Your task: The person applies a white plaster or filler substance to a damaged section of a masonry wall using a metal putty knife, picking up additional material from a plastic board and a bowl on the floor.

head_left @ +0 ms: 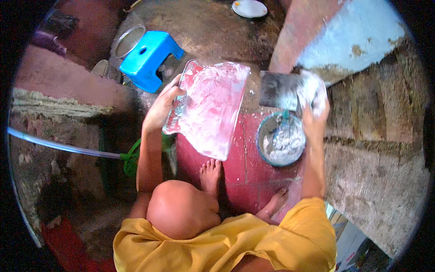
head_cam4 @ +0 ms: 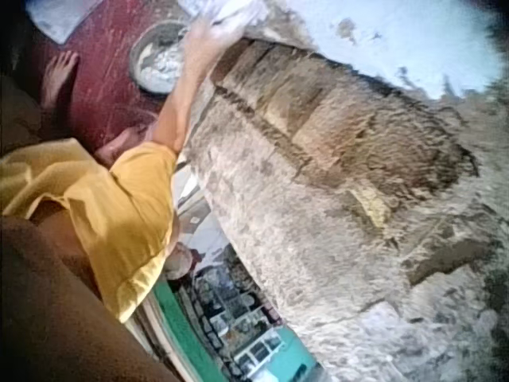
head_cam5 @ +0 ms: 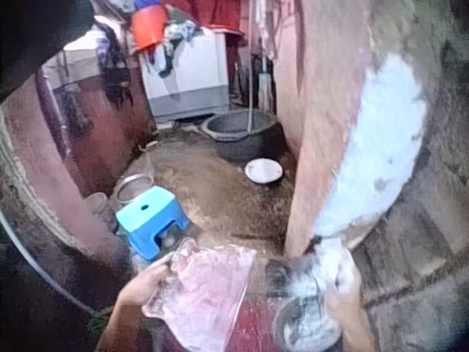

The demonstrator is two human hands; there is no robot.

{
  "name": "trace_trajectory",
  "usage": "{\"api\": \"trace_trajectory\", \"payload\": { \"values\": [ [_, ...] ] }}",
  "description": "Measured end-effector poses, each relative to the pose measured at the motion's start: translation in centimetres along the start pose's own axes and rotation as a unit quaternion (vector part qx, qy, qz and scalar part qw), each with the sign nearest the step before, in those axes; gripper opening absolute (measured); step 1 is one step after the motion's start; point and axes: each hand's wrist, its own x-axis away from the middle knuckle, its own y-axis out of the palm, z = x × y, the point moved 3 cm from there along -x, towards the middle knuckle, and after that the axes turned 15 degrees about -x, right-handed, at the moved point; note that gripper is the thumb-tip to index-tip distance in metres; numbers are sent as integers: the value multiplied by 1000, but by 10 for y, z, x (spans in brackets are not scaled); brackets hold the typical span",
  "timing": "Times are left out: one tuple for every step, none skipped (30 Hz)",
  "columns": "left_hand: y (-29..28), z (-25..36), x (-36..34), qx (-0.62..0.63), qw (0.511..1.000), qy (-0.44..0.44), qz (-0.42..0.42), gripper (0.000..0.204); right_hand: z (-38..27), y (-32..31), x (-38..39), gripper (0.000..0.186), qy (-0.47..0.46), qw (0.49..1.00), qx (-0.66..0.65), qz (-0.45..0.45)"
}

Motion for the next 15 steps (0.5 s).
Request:
{"api": "trace_trajectory", "payload": {
  "values": [
    [-3,-3,3,-92,996,13,-9,51,5,1,-9,39,-6,1000,7,-13],
    [-7,-16,0,-127,991,-6,-31,50,2,12,-25,42,5,991,34,-129],
    [-11,-26,-3,-148,987,-24,-57,53,0,19,-23,43,61,987,24,-145],
    [-4,-30,-11,-139,986,-31,-81,46,16,13,-25,40,64,980,37,-184],
    [3,-34,-17,-130,985,-39,-104,41,25,7,-19,40,95,978,39,-183],
    [1,-53,-25,-146,981,-18,-130,35,32,9,-16,39,123,973,33,-191],
    [-7,-85,-31,-162,975,3,-154,30,37,13,-13,39,149,968,26,-200],
    [-8,-105,-33,-175,968,25,-180,26,42,15,-11,29,181,963,37,-198],
    [-2,-103,-35,-193,961,47,-190,22,49,13,-8,30,195,960,29,-197],
    [5,-100,-37,-212,954,70,-200,19,61,10,-4,30,208,958,22,-197],
    [9,-98,-37,-230,946,92,-209,17,72,9,0,31,222,955,14,-197],
    [15,-96,-40,-211,945,155,-196,16,82,10,4,35,269,942,-22,-200],
    [16,-104,-42,-143,969,25,-200,15,87,11,9,35,268,939,-26,-212],
    [21,-112,-42,-71,971,-105,-201,15,89,14,14,36,268,937,-31,-223],
    [30,-111,-41,1,953,-230,-197,14,93,15,17,37,265,935,-33,-234]
  ]
}}
